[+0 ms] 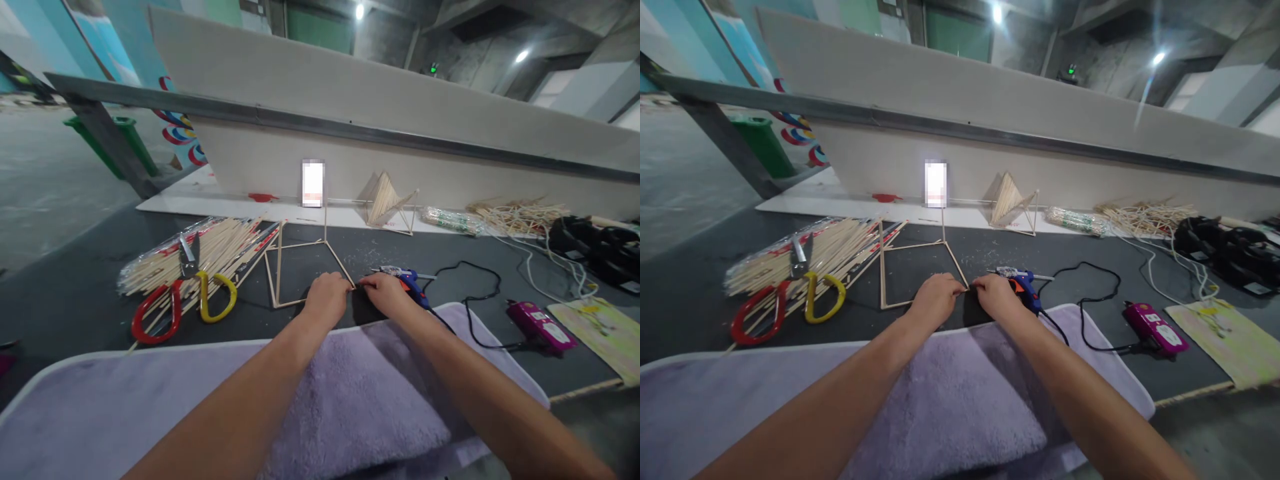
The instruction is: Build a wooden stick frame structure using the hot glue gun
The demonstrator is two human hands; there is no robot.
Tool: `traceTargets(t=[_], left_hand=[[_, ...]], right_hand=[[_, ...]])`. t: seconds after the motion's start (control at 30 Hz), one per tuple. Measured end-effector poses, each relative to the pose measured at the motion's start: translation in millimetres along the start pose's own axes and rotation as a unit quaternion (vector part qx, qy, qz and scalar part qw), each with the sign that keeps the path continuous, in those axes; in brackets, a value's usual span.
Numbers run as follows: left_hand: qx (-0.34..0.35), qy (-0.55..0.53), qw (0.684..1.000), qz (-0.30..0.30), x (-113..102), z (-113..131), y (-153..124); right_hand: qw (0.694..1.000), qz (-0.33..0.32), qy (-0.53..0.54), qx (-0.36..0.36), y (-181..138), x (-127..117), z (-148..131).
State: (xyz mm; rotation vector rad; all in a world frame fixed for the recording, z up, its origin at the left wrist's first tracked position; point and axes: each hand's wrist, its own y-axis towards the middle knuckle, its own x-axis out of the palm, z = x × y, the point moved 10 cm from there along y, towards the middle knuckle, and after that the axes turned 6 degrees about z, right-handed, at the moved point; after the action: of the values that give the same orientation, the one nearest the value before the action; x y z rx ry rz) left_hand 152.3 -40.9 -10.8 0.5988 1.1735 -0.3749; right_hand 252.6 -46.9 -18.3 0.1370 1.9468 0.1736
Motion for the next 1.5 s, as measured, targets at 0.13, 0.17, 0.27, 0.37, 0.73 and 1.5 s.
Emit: traceTargets(t=[0.13, 0.17, 0.27, 0.37, 0.73, 1.5], left_hand=[[0.013, 0.002, 1.000, 0.008, 1, 1, 2], [0.015, 0.002, 1.000, 0.009, 1, 0, 2], [0.016, -0.002, 1.000, 0.006, 2, 0, 3], [0.013, -0.006, 1.000, -0.001, 3, 1, 3], [0.011, 0.001, 1.000, -0.006, 4, 1, 4], [0.009, 0.001, 1.000, -0.006, 6, 0, 4]], right_hand=[[1.000, 0.006, 0.015, -0.014, -5, 5, -3], [1.000, 0.003, 0.018, -0.012, -5, 5, -4], [0.999, -0.005, 0.037, -0.004, -3, 7, -1], [0.998, -0.018, 0.058, 0.003, -2, 11, 3], [0.992, -0.037, 0.114, 0.039, -4, 16, 14], [0.985, -0.035, 0.162, 0.055, -7, 17, 16]])
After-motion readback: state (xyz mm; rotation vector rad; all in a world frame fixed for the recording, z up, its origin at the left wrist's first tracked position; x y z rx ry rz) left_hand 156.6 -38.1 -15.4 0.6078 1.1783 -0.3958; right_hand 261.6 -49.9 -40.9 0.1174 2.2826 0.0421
